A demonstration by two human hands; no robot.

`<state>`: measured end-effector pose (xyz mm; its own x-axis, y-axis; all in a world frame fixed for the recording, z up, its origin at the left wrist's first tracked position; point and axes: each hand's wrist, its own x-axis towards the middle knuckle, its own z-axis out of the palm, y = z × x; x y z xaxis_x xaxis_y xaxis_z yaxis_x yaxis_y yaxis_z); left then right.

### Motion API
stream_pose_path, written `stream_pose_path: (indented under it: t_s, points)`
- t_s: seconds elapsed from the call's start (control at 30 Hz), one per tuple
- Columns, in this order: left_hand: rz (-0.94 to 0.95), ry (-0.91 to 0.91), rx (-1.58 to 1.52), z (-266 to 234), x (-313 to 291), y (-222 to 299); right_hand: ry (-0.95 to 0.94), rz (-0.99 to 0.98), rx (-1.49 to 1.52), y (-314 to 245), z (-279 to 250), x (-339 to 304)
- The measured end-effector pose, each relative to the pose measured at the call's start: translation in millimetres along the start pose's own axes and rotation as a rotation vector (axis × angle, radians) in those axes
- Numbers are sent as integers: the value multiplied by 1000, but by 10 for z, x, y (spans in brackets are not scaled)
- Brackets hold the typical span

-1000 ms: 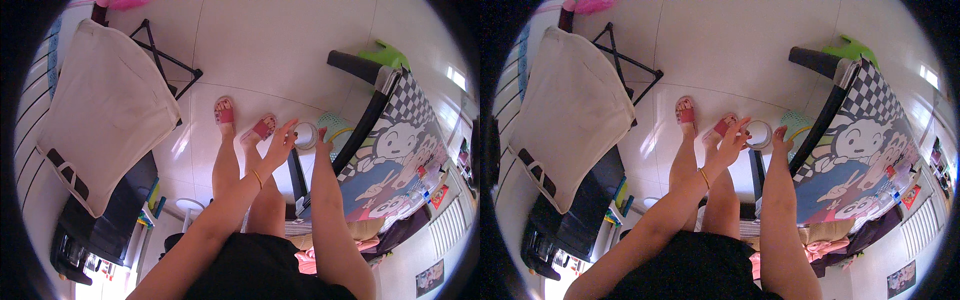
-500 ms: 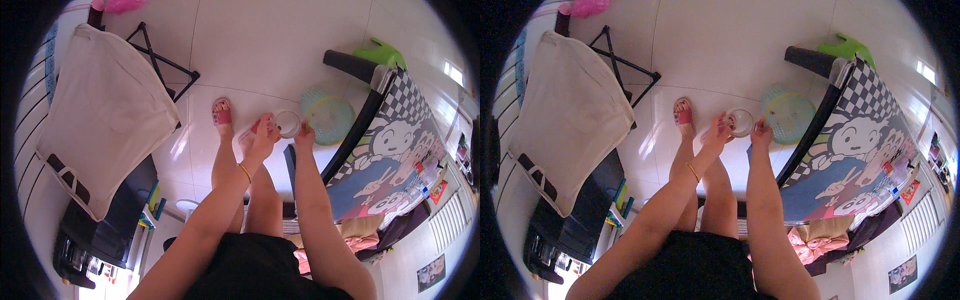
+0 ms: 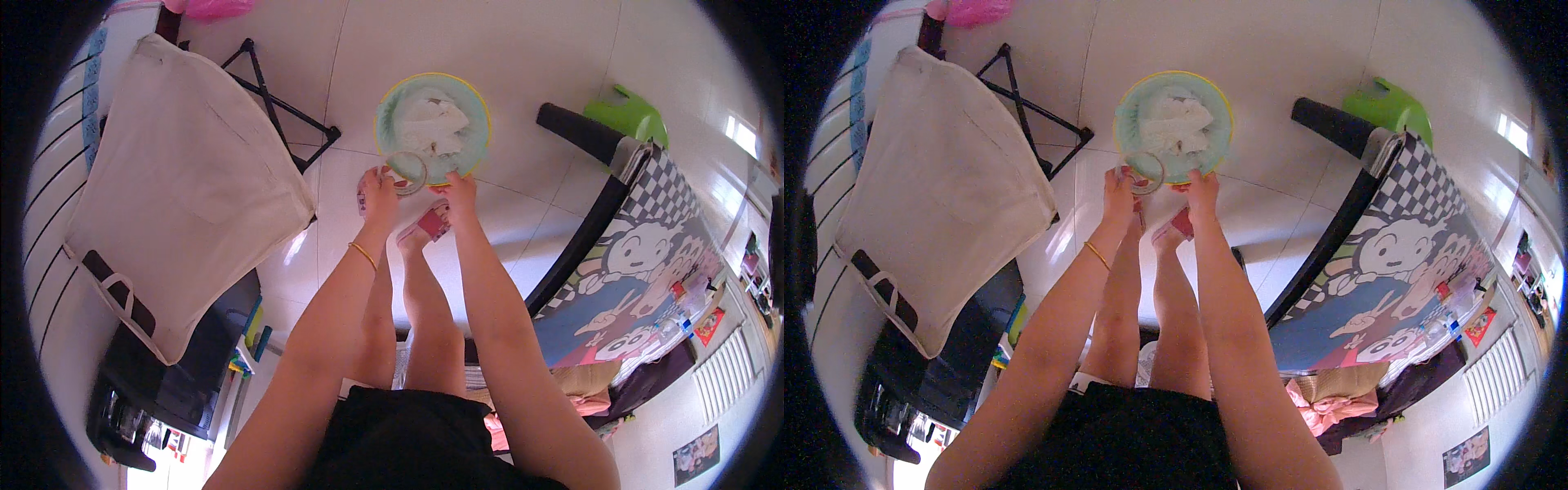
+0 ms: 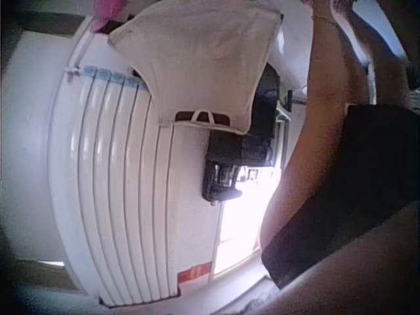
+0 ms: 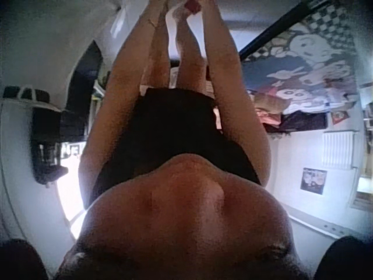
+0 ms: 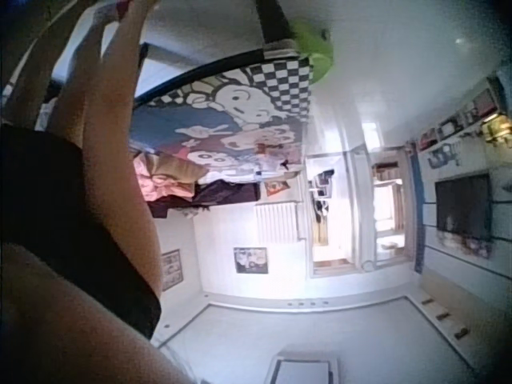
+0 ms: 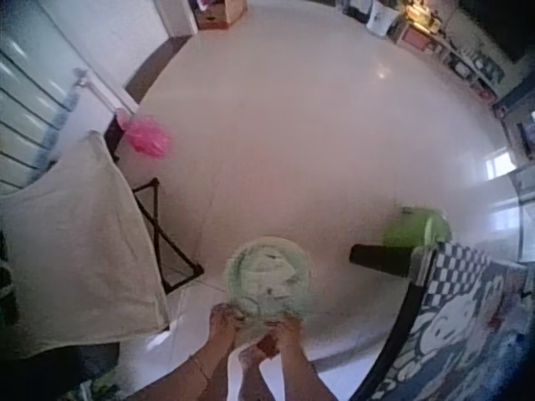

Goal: The person applies clear adhesive tape to the edges and joints of a small wooden drawer while sitting on the floor.

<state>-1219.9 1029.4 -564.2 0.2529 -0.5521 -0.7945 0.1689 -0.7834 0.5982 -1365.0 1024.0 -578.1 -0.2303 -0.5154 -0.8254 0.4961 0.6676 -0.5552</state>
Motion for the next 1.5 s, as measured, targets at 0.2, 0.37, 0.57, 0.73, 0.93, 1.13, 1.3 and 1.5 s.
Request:
stream_pose_path:
  t_s: [0.2,0.37,0.57,0.73,0.93,1.13,1.3,1.5]
  points:
    - [120,102,199,-177,-595,929,-35,-6,-141,-451,328,-566]
    - [30,62,105,-356,-1370,1749,-38,-120,-225,-1170,549,-1462]
    - [191,-125,134,-368,-2101,2618,21,-109,-316,-2206,631,-2476]
    - [242,-284,116,-11,-2378,3462,-47,-143,-183,-3108,633,-2773]
    - [306,-378,96,907,-2359,4284,-75,-111,-93,-4181,444,-2545]
    - [256,-559,264,1990,-2219,5084,-84,-172,-108,-5415,23,-2193]
    - [229,-581,437,3037,-2226,5853,-20,-277,-87,-6397,-228,-1839]
    - [486,-591,724,4399,-1773,6449,-11,-302,-81,-7524,-706,-944]
